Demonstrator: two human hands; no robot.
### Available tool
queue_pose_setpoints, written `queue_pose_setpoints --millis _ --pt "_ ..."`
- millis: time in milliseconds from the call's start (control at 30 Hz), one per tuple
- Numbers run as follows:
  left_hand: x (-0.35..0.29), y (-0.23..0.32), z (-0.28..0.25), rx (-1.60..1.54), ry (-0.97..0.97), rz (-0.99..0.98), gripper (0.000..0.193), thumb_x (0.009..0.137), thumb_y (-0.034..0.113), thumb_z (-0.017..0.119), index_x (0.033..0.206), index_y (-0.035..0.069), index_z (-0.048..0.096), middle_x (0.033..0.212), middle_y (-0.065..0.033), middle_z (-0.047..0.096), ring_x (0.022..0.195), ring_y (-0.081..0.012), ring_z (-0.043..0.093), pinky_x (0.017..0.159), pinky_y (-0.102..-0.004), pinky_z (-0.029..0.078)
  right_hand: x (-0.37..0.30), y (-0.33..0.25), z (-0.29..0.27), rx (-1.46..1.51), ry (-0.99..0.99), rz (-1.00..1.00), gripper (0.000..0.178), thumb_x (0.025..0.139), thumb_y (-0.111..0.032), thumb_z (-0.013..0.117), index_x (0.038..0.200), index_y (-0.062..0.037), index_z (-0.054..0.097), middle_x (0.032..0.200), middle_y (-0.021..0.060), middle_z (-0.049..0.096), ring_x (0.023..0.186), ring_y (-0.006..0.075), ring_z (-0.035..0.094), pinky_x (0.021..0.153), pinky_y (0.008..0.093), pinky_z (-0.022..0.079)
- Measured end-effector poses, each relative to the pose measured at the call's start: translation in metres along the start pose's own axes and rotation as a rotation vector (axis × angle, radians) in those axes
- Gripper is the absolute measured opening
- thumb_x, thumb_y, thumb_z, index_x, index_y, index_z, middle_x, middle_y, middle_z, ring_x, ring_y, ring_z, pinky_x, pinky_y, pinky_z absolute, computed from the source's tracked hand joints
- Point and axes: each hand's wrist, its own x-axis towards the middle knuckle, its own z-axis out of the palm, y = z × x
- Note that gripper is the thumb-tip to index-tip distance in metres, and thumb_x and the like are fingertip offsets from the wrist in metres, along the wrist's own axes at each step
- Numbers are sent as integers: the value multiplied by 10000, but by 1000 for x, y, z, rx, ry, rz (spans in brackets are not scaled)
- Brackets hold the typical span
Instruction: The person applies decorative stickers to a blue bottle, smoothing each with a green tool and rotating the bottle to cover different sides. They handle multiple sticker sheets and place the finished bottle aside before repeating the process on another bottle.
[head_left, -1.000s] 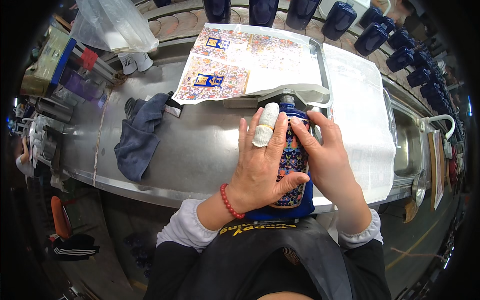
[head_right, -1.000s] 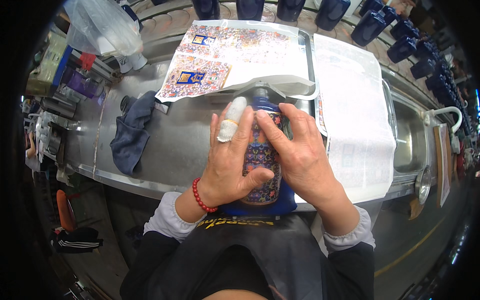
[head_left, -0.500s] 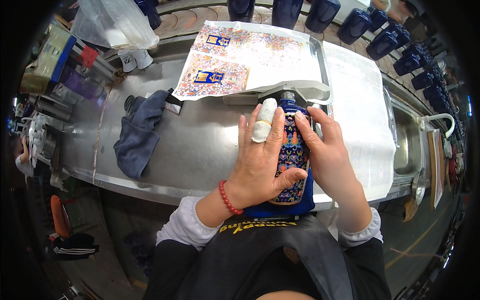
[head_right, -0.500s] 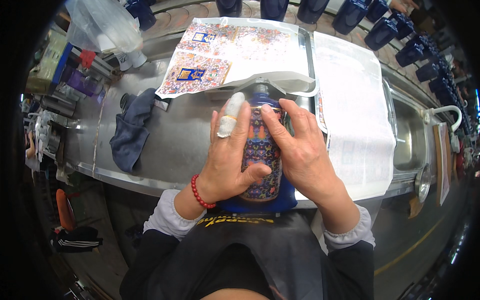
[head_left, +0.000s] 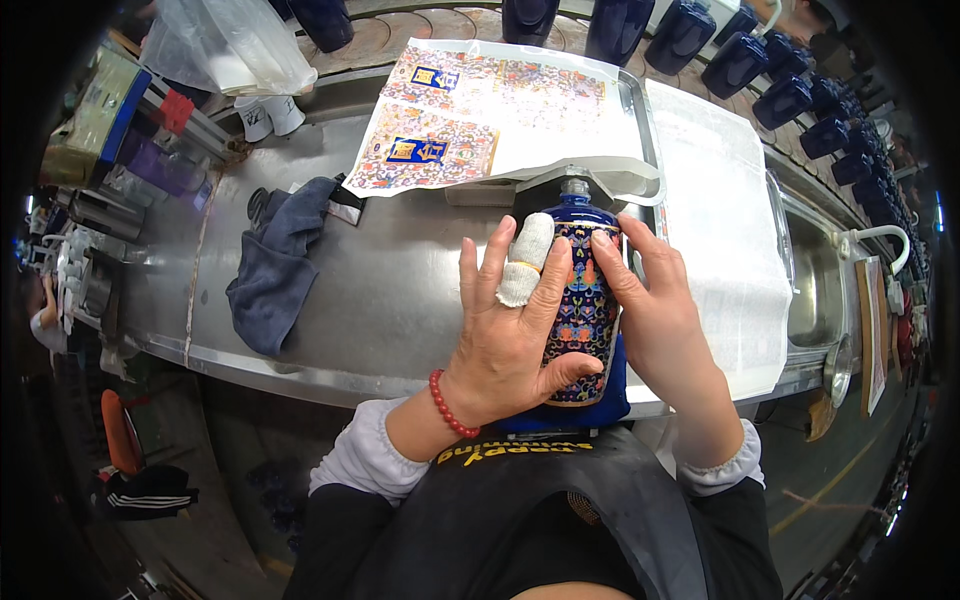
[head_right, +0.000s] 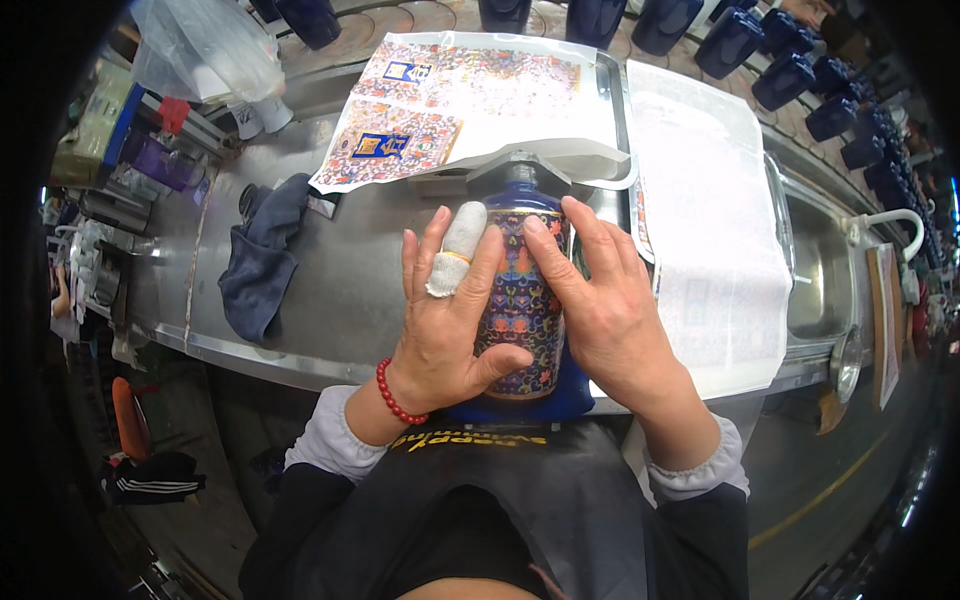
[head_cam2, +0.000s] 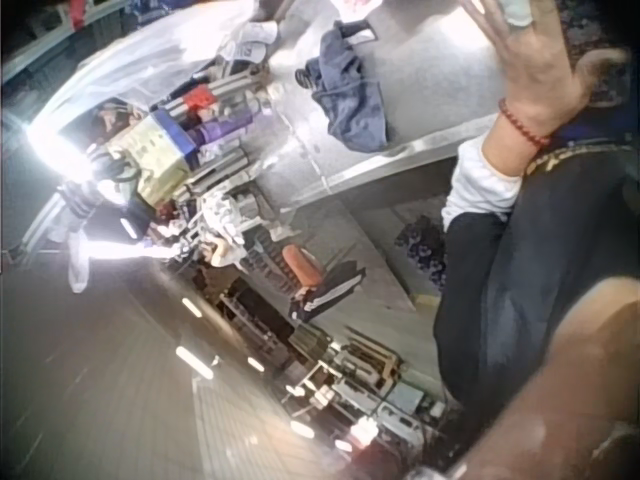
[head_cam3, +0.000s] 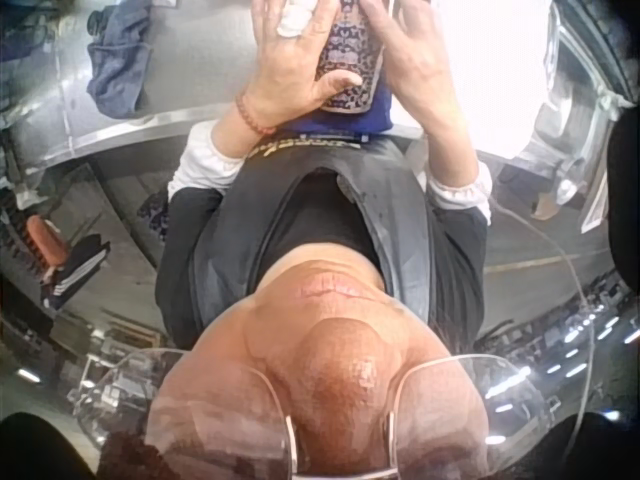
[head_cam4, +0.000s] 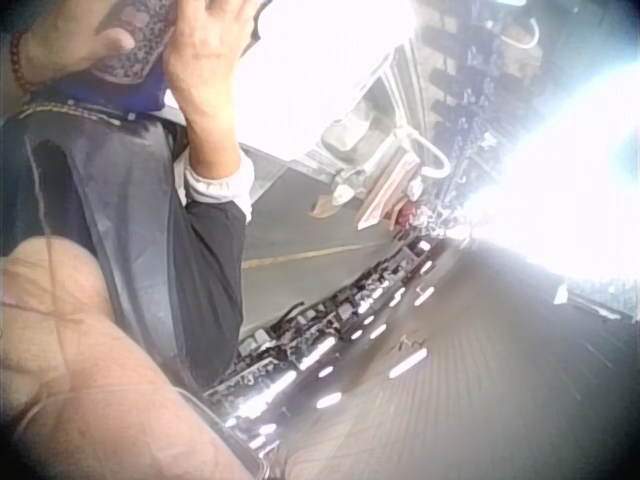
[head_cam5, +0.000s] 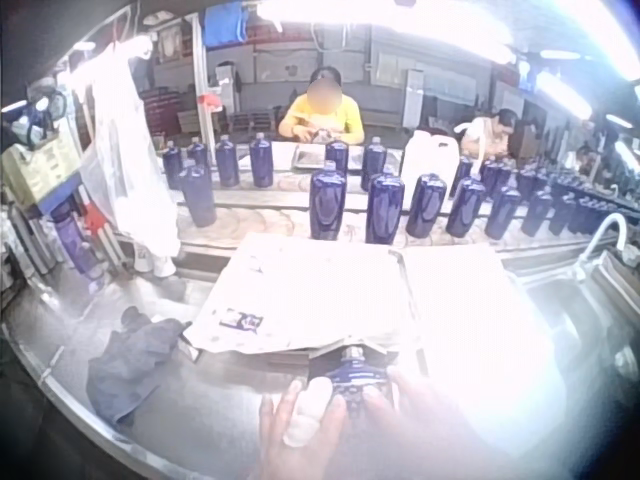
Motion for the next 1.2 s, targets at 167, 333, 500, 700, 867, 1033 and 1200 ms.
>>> queue_pose_setpoints --millis 167,333,500,700,867,1033,1200 --pt "4 -2 -4 94 -5 40 1001 887 784 466 1491 -14 449 1494 -263 448 1454 -462 303 1186 -652 80 1 0 -1 -17 -17 8 645 809 43 622 1432 -115 570 1430 242 479 1207 415 531 1017 483 455" --pt "6 -3 -4 57 14 46 941 904 745 474 1472 -5 472 1459 -239 483 1429 -462 322 1146 -711 128 0 -3 -1 -81 -11 -7 608 839 -12 630 1425 -165 586 1438 254 476 1228 414 522 1022 487 445" --pt "7 -2 -4 46 31 43 933 905 742 477 1472 0 471 1450 -240 487 1429 -463 318 1143 -713 132 0 -3 -2 -85 -12 15 610 835 -9 631 1416 -190 594 1420 257 493 1227 417 526 1029 491 442" --pt "11 -1 -10 107 21 74 861 900 765 470 1433 95 555 1429 -237 515 1418 -448 351 1186 -645 84 -2 2 -2 -18 56 11 700 765 114 586 1422 -126 575 1398 257 507 1218 418 534 1031 501 455" --pt "17 3 -8 130 58 61 816 912 747 471 1405 107 586 1394 -208 544 1394 -431 369 1182 -643 98 -4 4 0 -18 44 10 732 745 135 573 1438 -101 551 1398 253 505 1217 426 533 1029 498 457" --pt "19 7 -7 150 61 37 803 913 731 492 1383 88 601 1382 -211 549 1386 -428 380 1182 -641 105 -3 4 1 -16 39 10 712 758 125 574 1434 -98 554 1400 247 505 1226 423 530 1032 494 454" --pt "19 3 -6 139 110 31 831 914 720 504 1391 44 584 1383 -216 551 1372 -430 397 1182 -635 115 0 2 -1 -10 21 11 673 779 102 588 1422 -95 567 1400 240 508 1226 409 534 1029 486 457"
